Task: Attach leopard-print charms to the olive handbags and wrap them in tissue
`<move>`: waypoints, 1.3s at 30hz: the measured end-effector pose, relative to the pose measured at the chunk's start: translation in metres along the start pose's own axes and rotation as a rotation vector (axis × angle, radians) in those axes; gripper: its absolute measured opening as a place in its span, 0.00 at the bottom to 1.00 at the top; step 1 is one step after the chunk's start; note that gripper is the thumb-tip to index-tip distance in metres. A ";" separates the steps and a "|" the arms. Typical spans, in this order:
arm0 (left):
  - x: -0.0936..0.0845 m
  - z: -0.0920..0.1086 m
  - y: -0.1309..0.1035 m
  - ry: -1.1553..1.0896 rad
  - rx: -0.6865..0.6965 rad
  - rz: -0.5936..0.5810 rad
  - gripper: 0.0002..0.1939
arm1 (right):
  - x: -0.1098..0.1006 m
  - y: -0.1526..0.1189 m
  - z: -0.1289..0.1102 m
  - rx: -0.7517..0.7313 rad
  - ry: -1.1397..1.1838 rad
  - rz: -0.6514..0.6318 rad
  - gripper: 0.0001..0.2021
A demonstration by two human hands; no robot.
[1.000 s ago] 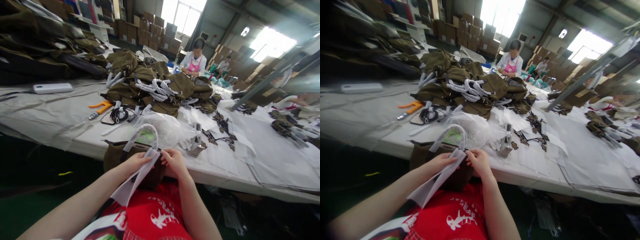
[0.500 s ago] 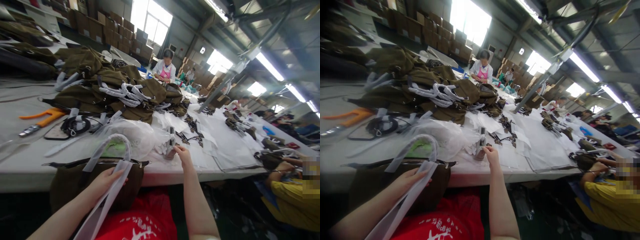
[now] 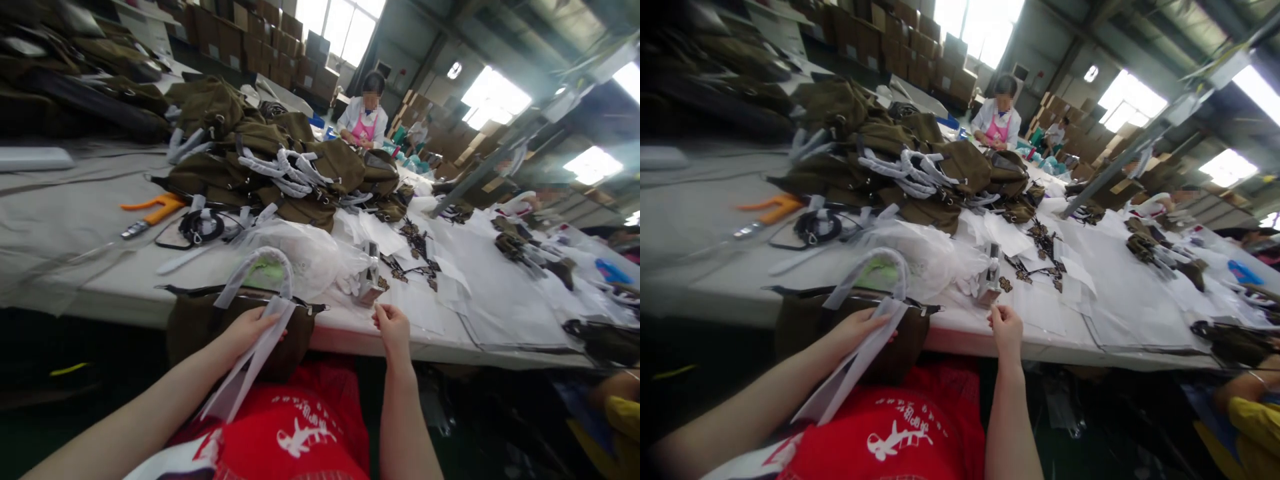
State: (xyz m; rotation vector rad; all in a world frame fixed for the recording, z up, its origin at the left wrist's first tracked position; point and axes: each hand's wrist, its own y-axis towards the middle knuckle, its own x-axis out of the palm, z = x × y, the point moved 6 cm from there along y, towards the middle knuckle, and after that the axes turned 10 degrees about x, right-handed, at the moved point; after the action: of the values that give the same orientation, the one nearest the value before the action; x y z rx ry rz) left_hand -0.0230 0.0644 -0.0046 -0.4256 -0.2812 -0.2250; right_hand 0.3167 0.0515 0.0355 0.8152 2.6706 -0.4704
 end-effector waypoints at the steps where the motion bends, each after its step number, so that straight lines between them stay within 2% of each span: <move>1: 0.001 0.001 0.000 0.010 0.012 0.005 0.28 | 0.009 -0.010 -0.008 -0.018 0.013 -0.074 0.20; 5: 0.000 -0.001 -0.001 0.043 0.047 0.031 0.27 | 0.071 -0.058 -0.048 -0.094 0.019 -0.457 0.17; 8: 0.001 -0.002 -0.001 0.065 0.086 0.014 0.27 | 0.123 -0.087 -0.065 -0.114 -0.025 -0.654 0.16; 11: 0.001 0.001 -0.002 0.128 0.161 0.001 0.24 | 0.164 -0.097 -0.066 -0.095 -0.162 -0.755 0.15; 14: -0.001 0.004 -0.004 0.176 0.198 0.020 0.21 | 0.183 -0.092 -0.061 -0.083 -0.394 -0.733 0.15; 18: -0.001 0.006 -0.007 0.071 0.177 0.013 0.20 | 0.181 -0.081 -0.062 -0.153 -0.626 -0.619 0.24; 21: 0.000 0.006 -0.009 -0.038 0.114 -0.049 0.22 | 0.172 -0.081 -0.055 -0.112 -0.619 -0.603 0.29; 23: 0.001 0.005 -0.008 -0.104 0.059 -0.119 0.22 | 0.172 -0.090 -0.046 0.011 -0.422 -0.736 0.25; 26: -0.002 0.002 -0.005 -0.174 -0.018 -0.188 0.23 | 0.175 -0.110 -0.036 0.209 0.016 -0.976 0.18; 28: -0.008 0.001 -0.002 -0.176 -0.052 -0.190 0.24 | 0.175 -0.116 -0.032 0.303 0.228 -1.011 0.19; 31: -0.015 0.002 0.002 -0.152 -0.058 -0.154 0.23 | 0.170 -0.114 -0.024 0.366 0.302 -0.896 0.19; 35: -0.015 0.004 -0.001 -0.123 -0.053 -0.107 0.21 | 0.157 -0.103 -0.025 0.293 0.250 -0.719 0.18; 39: -0.007 0.004 -0.008 -0.044 0.009 -0.081 0.24 | 0.149 -0.100 -0.036 0.229 0.272 -0.695 0.18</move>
State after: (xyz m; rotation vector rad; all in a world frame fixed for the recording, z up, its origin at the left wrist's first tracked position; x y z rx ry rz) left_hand -0.0326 0.0605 -0.0003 -0.4106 -0.3430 -0.2941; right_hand 0.1337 0.0583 0.0329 -0.0454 3.1549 -0.8885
